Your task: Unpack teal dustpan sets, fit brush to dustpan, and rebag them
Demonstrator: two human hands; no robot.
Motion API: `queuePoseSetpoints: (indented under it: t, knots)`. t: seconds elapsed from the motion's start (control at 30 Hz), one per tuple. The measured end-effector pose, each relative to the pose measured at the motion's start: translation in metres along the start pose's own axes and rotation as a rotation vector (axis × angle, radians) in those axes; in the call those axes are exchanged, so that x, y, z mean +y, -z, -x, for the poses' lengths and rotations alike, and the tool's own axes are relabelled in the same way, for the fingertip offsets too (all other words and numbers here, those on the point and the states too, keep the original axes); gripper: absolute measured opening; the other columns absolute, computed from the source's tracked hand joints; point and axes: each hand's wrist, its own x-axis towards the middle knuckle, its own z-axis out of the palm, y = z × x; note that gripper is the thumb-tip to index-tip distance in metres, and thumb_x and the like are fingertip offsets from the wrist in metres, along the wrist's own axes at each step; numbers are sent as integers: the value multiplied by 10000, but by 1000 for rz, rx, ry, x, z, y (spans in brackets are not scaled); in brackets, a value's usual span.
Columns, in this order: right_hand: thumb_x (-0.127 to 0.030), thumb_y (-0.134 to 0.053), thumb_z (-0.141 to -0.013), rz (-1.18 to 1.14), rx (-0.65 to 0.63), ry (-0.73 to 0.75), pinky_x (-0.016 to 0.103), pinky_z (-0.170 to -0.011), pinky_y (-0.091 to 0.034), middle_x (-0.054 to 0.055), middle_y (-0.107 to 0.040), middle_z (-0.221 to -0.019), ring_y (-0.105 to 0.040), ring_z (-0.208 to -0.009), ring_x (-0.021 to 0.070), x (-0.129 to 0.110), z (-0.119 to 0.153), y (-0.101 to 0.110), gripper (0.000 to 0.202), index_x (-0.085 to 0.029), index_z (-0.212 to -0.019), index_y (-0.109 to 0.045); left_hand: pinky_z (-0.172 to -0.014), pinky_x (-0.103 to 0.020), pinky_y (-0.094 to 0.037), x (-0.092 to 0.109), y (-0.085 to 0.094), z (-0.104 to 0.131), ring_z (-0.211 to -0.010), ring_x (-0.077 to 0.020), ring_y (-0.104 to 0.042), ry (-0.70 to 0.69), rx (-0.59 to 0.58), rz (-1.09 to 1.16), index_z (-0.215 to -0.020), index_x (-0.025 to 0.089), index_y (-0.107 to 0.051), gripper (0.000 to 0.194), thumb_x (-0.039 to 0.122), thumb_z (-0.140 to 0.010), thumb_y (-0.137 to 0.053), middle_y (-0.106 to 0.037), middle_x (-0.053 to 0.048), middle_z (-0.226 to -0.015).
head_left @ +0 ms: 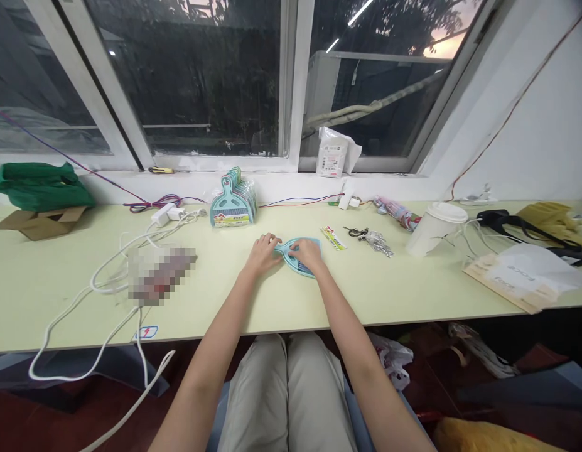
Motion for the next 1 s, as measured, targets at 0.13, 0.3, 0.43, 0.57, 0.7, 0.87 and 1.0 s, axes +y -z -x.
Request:
queuePoseSetpoints:
  t: [0.13, 0.3, 0.43, 0.57, 0.7, 0.87, 1.0]
  knots:
    - [-324, -706, -797, -39, -6, 40, 272, -847, -419, 23, -729, -1043, -620, -1026, 200, -2, -1, -6, 140, -245, -909, -737, -839, -374, -396, -6, -8, -1, -1007, -247, -541, -178, -92, -158, -1073, 190, -642, 286, 116, -873, -451, -610, -114, -1059]
    - [-320, -692, -798, -19, -53, 24, 266, -837, -432, 31, -732, -1030, -630, -1005, 200, -6, -4, -5, 134, -250, -900, -741, -772, -346, -422, -2, -19, -6, -874, -228, -582, -184, -213, -181, -989, 136, -678, 259, 105, -893, -440, -622, -129, -909]
    - [-311, -698, -764, -28, -78, -1, 273, -827, -444, 38, -736, -1004, -640, -988, 212, -5, -5, -3, 132, -253, -871, -749, -784, -347, -448, -2, -21, -4, -920, -235, -596, -136, -214, -85, -945, 151, -696, 268, 96, -882, -441, -636, -137, -915]
    - [-337, -721, -710, -227, 40, -116, 286, -852, -458, 13, -738, -959, -650, -940, 202, -6, -7, -3, 151, -258, -837, -742, -1018, -469, -366, 2, -18, -6, -1216, -288, -489, 93, 133, 207, -1127, 220, -651, 311, 149, -863, -502, -578, -136, -1241]
    - [-345, -636, -774, -470, 365, -217, 305, -853, -472, 41, -715, -992, -634, -862, 184, -11, -13, -2, 214, -210, -922, -711, -1011, -483, -406, 15, -18, -14, -1246, -273, -487, 462, 262, 862, -1421, 265, -350, 611, 328, -854, -570, -495, -125, -1363]
    - [-252, -434, -879, -518, 445, -204, 358, -961, -423, 112, -642, -1166, -584, -1023, 205, 10, -15, 5, 286, -171, -1032, -661, -830, -399, -505, 15, -28, -19, -856, -201, -645, 702, -81, 1417, -1253, 266, -446, 520, 395, -786, -635, -650, -49, -970]
    - [-92, -431, -805, -257, 461, -431, 536, -1078, -242, 186, -478, -1396, -356, -1332, 303, 53, -9, 2, 424, -138, -1201, -576, -718, -317, -491, -10, -30, -19, -787, -181, -615, 894, 104, 1397, -1045, 272, -516, 318, 405, -771, -605, -620, -13, -874]
